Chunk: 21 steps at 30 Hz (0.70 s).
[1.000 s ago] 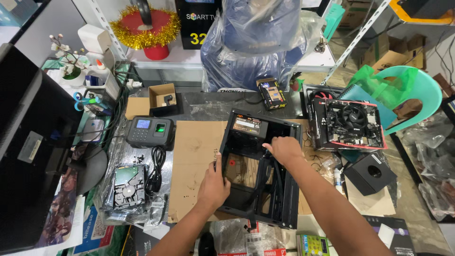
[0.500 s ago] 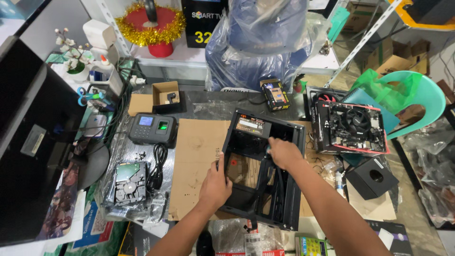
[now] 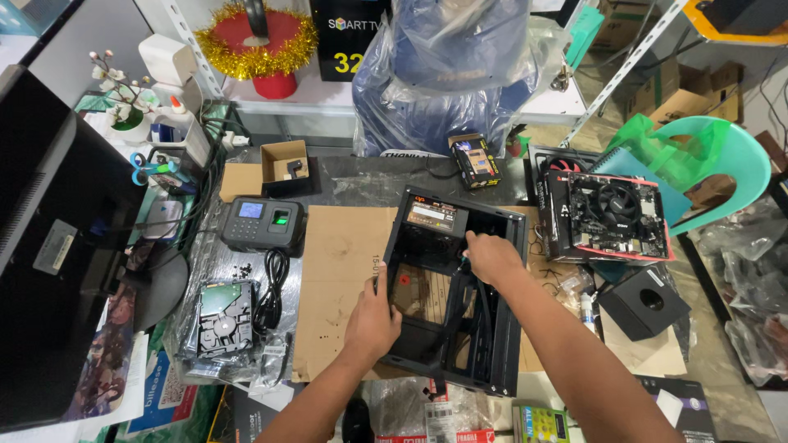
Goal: The person works inside an open computer case, routing cables and securing components with a screwdriver. They reach into a plastic storage bin to retrieve small parts, then continue tightening screws and adjusting internal wiring within the case.
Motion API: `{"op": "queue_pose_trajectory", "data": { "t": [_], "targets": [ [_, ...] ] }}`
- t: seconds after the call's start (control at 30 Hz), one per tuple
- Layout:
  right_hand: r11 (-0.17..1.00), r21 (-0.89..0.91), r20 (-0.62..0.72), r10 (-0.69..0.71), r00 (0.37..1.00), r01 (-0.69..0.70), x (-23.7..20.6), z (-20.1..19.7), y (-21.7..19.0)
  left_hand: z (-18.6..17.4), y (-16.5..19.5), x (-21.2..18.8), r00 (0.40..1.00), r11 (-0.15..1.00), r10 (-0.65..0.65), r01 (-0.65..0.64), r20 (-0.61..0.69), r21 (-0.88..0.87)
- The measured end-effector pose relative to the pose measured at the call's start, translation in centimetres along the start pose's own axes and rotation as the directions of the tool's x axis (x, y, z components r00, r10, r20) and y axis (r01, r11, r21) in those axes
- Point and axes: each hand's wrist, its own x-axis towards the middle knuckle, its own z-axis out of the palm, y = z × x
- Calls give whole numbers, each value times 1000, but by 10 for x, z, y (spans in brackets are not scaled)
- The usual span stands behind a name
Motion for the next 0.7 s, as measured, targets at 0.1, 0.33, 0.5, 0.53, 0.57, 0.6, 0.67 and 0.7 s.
{"op": "queue_pose_trajectory", "data": {
  "t": [0.1, 0.33, 0.5, 0.53, 0.57, 0.6, 0.67, 0.7],
  "targets": [
    [999, -14, -35, -52, 998, 52, 1, 3, 6, -1, 1, 1, 999, 1000, 15, -15, -35, -1],
    [985, -144, -87, -108, 990, 95, -4, 1, 9, 46, 7, 14, 885, 648, 465, -341, 0, 681],
    [989, -140, -5, -40, 999, 39, -8, 2, 1, 117, 39, 37, 865, 998, -63, 47, 497, 45],
    [990, -143, 50, -4, 999, 11, -8, 2, 0, 126, 43, 40, 817, 996, -87, 66, 570, 58],
    [988, -152, 52, -8, 999, 16, -8, 2, 0, 133, 50, 40, 816, 998, -30, -8, 577, 63],
    [987, -161, 58, -9, 998, 18, -9, 3, 0, 139, 58, 37, 808, 994, 29, -84, 588, 66],
    [987, -156, 7, -40, 999, 41, -10, 6, 0, 143, 70, 25, 822, 986, 106, -159, 559, 47],
    [987, -148, -56, -74, 996, 65, -9, 8, 0, 144, 78, 15, 850, 987, 125, -160, 511, 26]
  ]
}}
